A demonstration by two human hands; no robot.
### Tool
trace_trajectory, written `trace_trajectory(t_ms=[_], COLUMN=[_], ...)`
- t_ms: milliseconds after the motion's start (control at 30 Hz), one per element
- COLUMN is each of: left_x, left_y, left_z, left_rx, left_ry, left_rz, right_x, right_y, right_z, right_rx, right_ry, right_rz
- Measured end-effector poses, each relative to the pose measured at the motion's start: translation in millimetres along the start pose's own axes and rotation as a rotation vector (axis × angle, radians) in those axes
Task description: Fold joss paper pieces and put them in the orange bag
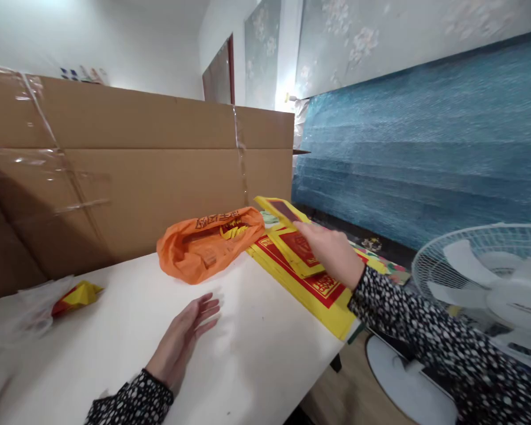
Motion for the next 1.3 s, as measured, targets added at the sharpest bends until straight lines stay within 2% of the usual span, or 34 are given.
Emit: trace_trajectory(t_ms=[100,200,267,367,467,567,833,1033,1167,1300], left_x=[9.0,21.8,29.8,38.7,42.4,41.2,38.6,38.9,35.7,35.9], left_y=[-3.6,-11.7,-18.5,-27.4,-30.9,-27.7,-25.7,-31.6,-38.8,-39.1], left_z=[-27.8,-42.4,-40.3,-31.2,-28.8,-28.1,-29.1,-27.0,-17.6,3.6], left_rx=[0.408,0.552,0.589,0.621,0.668,0.680,0.685,0.643,0.480,0.314], left_ry=[-0.072,-0.105,-0.062,0.011,0.023,0.044,0.062,0.033,0.142,0.271], left_rz=[0.007,-0.012,-0.033,-0.021,0.031,0.023,0.002,0.012,-0.015,0.012], right_x=[46.3,94.7,119.3,140.7,145.7,141.2,128.2,121.1,105.3,69.3], right_y=[-81.4,-161.2,-197.0,-224.2,-230.3,-226.2,-214.4,-209.3,-198.2,-170.5], right_z=[-7.5,-30.0,-47.3,-69.5,-79.7,-80.1,-76.2,-79.4,-69.6,-42.7], right_rx=[-0.112,-0.238,-0.276,-0.310,-0.354,-0.374,-0.388,-0.276,-0.164,-0.114], right_ry=[-0.047,-0.179,-0.278,-0.419,-0.491,-0.495,-0.496,-0.495,-0.398,-0.246], right_rz=[0.203,0.391,0.414,0.343,0.254,0.210,0.269,0.263,0.265,0.245])
Point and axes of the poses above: each hand's wrist, its own x-axis away from the middle knuckle, its own z-axis out of the back of the hand, y = z × x, the point moved 9 cm from there along -x, towards the middle knuckle, and after that the axes turned 10 degrees about -z, right-handed, at the moved point
